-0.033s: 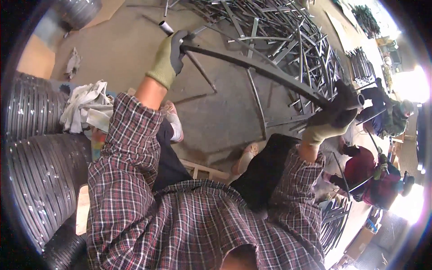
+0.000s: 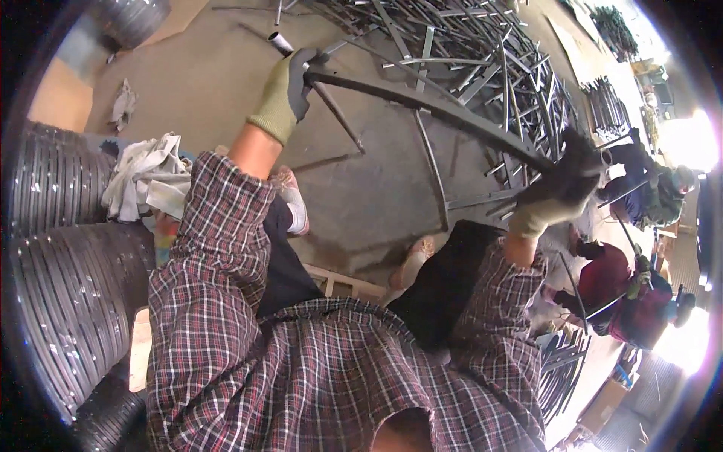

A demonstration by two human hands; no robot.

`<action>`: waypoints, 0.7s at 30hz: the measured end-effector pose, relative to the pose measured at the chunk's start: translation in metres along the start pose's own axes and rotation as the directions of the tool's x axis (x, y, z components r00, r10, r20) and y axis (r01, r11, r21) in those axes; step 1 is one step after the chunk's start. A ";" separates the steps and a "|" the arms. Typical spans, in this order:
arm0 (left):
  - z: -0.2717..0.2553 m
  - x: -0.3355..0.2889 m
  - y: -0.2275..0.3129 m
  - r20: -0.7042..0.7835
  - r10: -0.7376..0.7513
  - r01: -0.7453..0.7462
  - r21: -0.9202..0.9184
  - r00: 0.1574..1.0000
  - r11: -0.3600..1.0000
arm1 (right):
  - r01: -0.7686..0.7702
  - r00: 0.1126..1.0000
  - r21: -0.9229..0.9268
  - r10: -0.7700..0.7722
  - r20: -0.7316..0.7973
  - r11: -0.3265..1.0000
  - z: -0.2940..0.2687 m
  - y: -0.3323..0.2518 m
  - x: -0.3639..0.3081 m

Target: Cleaning and inspecting metal frame components using a cloth and steel wool in a workshop.

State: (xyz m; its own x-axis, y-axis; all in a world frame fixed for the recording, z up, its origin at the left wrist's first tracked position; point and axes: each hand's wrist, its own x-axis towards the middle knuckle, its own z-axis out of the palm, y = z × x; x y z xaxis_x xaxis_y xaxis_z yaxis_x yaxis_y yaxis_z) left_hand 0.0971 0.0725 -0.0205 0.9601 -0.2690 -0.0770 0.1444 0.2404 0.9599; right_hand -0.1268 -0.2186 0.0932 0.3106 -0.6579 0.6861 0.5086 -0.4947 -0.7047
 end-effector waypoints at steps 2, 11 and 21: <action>0.003 0.003 -0.005 -0.099 -0.112 0.112 -0.005 0.989 0.994 | -0.038 0.997 -0.005 0.038 0.065 0.999 0.000 0.010 0.007; 0.029 -0.007 0.018 -0.149 0.017 -0.039 -0.141 0.989 0.989 | 0.014 1.000 -0.091 -0.014 0.003 0.996 -0.009 0.011 -0.002; 0.035 0.005 0.060 -0.189 0.461 -0.430 0.183 0.867 0.884 | -0.210 0.978 0.112 0.210 0.009 0.971 -0.039 0.052 -0.008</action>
State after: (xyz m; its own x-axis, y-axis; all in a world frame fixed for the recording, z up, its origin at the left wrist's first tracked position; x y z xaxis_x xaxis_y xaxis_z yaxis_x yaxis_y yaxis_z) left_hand 0.1020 0.0527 0.0459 0.9442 0.0536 0.3249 -0.3293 0.1576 0.9310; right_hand -0.1344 -0.2614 0.0446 0.4174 -0.7424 0.5241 0.5191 -0.2786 -0.8080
